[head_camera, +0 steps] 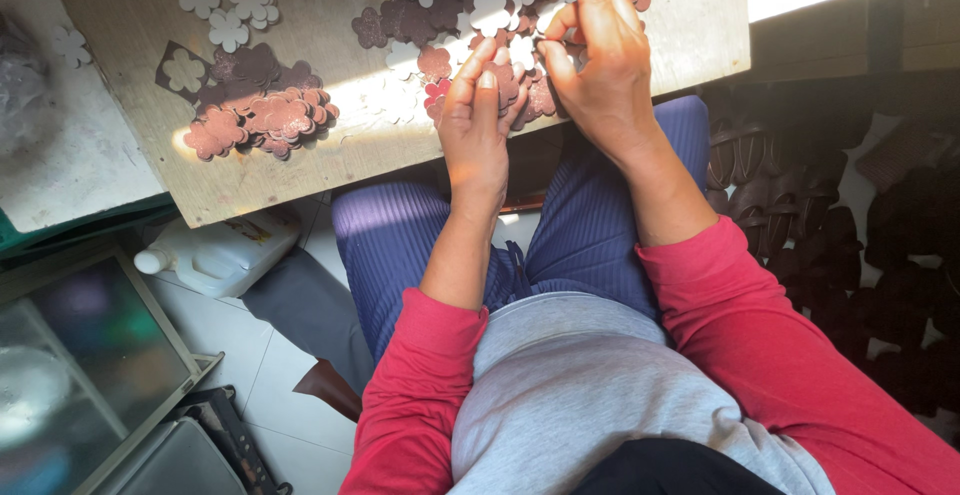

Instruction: The person sits at a low table and repeatedly picks up small flower-shaped craft pieces, applies adhesive from a small container, and joins them together. They handle the pieces one at a time, occasionally using scissors and a small container of adhesive, and place the joined pieces back on the table.

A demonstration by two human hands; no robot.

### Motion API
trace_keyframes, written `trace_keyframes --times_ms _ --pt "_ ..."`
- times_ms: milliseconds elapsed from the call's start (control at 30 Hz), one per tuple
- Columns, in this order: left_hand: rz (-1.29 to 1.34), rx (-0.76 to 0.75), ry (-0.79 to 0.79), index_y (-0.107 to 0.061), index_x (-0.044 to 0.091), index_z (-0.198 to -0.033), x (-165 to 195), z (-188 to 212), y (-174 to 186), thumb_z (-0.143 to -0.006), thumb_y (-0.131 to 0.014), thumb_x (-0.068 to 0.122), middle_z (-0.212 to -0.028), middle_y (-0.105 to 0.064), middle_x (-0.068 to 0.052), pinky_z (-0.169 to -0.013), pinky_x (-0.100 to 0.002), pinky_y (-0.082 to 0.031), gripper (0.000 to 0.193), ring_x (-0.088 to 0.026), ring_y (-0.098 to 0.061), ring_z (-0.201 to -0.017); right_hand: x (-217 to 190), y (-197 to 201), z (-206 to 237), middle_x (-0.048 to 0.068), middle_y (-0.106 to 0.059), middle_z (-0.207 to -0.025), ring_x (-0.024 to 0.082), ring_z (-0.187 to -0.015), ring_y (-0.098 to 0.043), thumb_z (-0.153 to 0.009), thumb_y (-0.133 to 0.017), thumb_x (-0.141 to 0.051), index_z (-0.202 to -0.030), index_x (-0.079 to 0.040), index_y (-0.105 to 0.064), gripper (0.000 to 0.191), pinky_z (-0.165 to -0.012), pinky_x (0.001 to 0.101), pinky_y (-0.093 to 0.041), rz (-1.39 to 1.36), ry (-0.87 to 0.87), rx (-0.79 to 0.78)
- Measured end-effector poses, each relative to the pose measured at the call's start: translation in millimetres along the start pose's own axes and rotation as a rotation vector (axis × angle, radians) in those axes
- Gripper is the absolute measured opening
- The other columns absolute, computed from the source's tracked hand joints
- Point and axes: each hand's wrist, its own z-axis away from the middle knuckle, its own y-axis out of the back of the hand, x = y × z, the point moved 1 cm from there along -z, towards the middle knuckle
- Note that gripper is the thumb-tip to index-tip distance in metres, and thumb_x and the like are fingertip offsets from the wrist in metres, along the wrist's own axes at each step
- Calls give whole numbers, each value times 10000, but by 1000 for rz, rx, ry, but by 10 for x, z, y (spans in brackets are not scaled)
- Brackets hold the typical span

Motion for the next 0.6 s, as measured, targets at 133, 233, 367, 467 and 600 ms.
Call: trace_keyframes --times_ms 133,233,367,467,600 --pt "76 -10 -13 -492 8 -1499 -26 -10 -17 -1128 -476 188 -1523 -534 -121 -1053 -375 -576 412 -235 -624 -1262 71 21 54 31 -689 -1034 88 -923 -685 -1066 -748 115 -1644 -80 -255 784 -841 220 -606 -353 -235 87" --pt "125 17 11 -502 12 -1479 -52 6 -9 -1141 -448 230 -1517 -530 -110 -1031 -387 -583 406 -226 -610 -1269 46 74 119 52 -690 -1060 89 -932 -676 -1070 -741 146 -1667 -63 -191 838 -874 221 -585 -816 -369 33" --pt "156 12 55 -504 40 -1473 -77 30 -13 -1138 -440 245 -1472 -532 -74 -1013 -387 -574 398 -197 -573 -1295 -182 85 166 43 -688 -1054 70 -944 -663 -1047 -772 136 -1678 -68 -161 902 -867 203 -564 -878 -380 -71" --pt "168 -111 87 -507 53 -1485 -110 60 -32 -1150 -475 205 -1329 -609 -175 -996 -418 -575 369 -318 -652 -1183 -368 151 125 46 -707 -1117 89 -923 -621 -995 -817 95 -1665 -80 -188 935 -812 212 -540 -541 -199 -130" --pt "137 -55 50 -524 18 -1464 -153 96 -23 -1166 -446 221 -1380 -577 -109 -1039 -407 -570 369 -186 -594 -1220 -511 332 78 117 -676 -1284 248 -1059 -589 -820 -842 29 -1671 -83 -197 1073 -868 313 -536 -231 106 -189"
